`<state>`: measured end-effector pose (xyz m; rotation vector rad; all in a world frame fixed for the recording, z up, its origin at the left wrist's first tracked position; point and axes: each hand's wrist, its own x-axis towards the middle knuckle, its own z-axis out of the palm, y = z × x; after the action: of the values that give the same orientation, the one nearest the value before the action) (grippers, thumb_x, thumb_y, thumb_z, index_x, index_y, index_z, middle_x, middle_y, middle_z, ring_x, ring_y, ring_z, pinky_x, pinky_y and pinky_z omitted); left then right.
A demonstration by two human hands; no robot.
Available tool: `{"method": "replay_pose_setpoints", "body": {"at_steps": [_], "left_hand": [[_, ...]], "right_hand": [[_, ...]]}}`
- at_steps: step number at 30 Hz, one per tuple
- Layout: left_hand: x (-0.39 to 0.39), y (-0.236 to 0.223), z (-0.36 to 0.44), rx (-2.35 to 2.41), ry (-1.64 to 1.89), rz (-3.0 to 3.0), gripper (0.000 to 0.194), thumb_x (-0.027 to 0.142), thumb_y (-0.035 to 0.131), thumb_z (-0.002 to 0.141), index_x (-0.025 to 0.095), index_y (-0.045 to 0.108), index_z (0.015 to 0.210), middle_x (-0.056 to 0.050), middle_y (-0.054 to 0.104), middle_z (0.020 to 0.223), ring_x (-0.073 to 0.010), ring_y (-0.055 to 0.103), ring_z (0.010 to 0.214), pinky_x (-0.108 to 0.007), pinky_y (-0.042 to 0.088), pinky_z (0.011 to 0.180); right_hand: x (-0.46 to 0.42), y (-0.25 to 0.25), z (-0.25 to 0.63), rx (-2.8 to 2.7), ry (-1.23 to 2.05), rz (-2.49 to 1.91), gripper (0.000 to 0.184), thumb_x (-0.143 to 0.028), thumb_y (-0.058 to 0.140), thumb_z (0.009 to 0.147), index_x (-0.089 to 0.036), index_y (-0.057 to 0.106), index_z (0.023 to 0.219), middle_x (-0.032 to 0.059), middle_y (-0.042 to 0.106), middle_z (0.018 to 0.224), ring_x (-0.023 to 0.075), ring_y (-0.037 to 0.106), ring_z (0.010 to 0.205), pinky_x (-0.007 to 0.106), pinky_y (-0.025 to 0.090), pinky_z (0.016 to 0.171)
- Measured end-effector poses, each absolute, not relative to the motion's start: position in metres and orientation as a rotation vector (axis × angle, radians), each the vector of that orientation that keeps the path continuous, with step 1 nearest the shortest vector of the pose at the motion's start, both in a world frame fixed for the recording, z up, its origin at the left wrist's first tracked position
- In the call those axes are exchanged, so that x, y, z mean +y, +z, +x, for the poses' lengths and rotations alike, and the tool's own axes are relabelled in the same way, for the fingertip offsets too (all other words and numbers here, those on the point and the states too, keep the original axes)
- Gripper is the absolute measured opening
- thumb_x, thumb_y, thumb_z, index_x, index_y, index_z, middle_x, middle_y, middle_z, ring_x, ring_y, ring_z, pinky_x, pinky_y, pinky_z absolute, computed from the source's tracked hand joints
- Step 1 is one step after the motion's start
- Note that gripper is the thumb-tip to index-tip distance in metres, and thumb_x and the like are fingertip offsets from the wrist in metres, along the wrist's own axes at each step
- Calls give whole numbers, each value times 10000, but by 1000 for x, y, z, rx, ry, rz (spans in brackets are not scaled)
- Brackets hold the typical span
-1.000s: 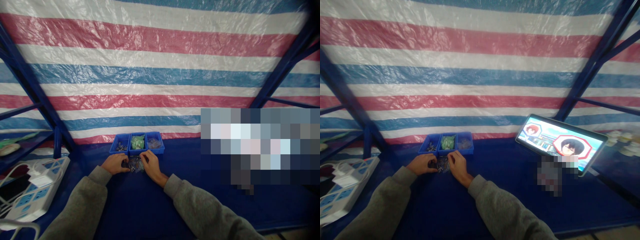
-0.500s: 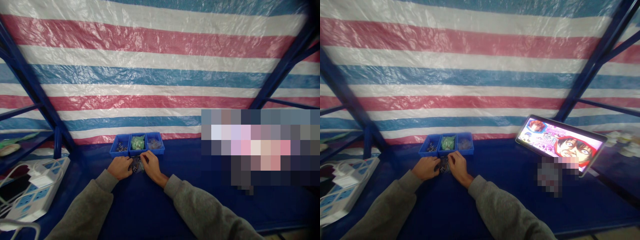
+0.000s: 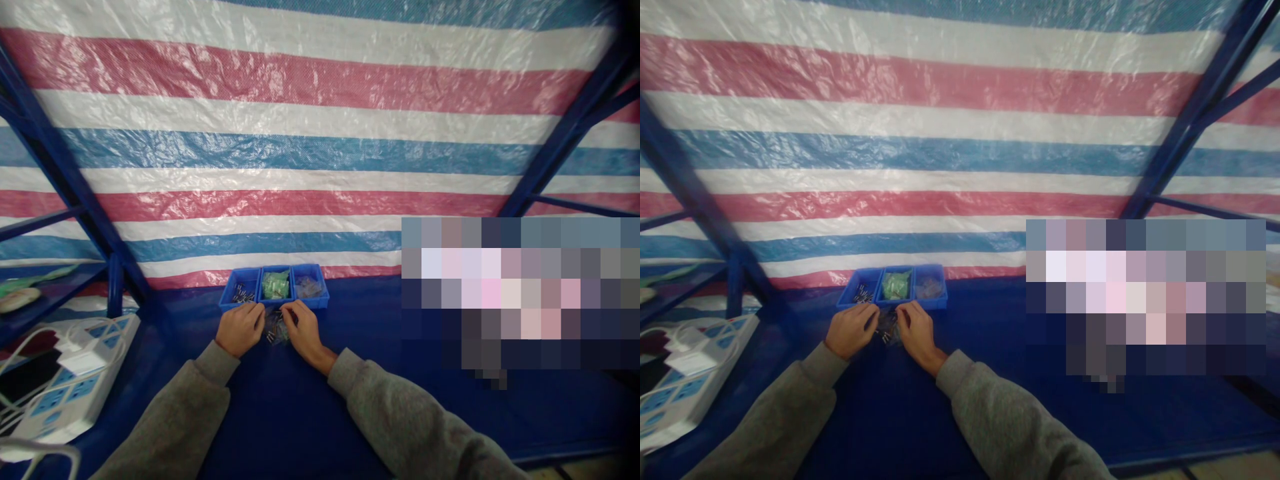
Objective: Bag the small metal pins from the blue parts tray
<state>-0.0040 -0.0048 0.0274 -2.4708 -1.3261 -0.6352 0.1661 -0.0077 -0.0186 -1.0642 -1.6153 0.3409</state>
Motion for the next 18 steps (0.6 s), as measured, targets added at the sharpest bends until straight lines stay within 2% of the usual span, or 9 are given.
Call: {"method": "replay_pose_setpoints", "body": {"at_steps": [4, 7, 13, 18], "left_hand": [[-6, 16, -2, -1232, -1137, -2450, 204, 241, 421, 886, 178, 607, 937, -61, 674, 914, -164, 626, 871, -280, 473, 825], [-7, 6, 2, -1218, -1325, -2433, 198, 258, 449, 882, 168, 622, 923, -51, 692, 883, -157, 648, 825, -266, 492, 809], [-9, 4, 6, -1396, -1523, -2493, 211, 299, 462, 874, 167, 620, 918, -27, 698, 851, -119, 656, 656, -224, 528, 676], [-10, 6, 7, -1399, -1518, -2508, 216, 321, 473, 862, 171, 626, 895, -30, 695, 854, -132, 654, 703, -227, 524, 665]], "right_hand": [[-11, -14, 167, -1635, 406, -1008, 206, -246, 463, 872, -189, 596, 1019, 33, 586, 829, 142, 539, 710, 244, 420, 669], [-14, -11, 167, -1688, 442, -937, 181, -280, 478, 875, -186, 607, 959, 31, 578, 819, 135, 528, 697, 236, 416, 646], [-15, -10, 167, -1682, 438, -921, 185, -284, 472, 882, -172, 597, 804, 19, 554, 742, 127, 508, 662, 233, 403, 624], [-15, -10, 167, -1625, 439, -940, 182, -285, 484, 872, -174, 617, 813, 19, 563, 728, 127, 513, 647, 235, 409, 612]]}}
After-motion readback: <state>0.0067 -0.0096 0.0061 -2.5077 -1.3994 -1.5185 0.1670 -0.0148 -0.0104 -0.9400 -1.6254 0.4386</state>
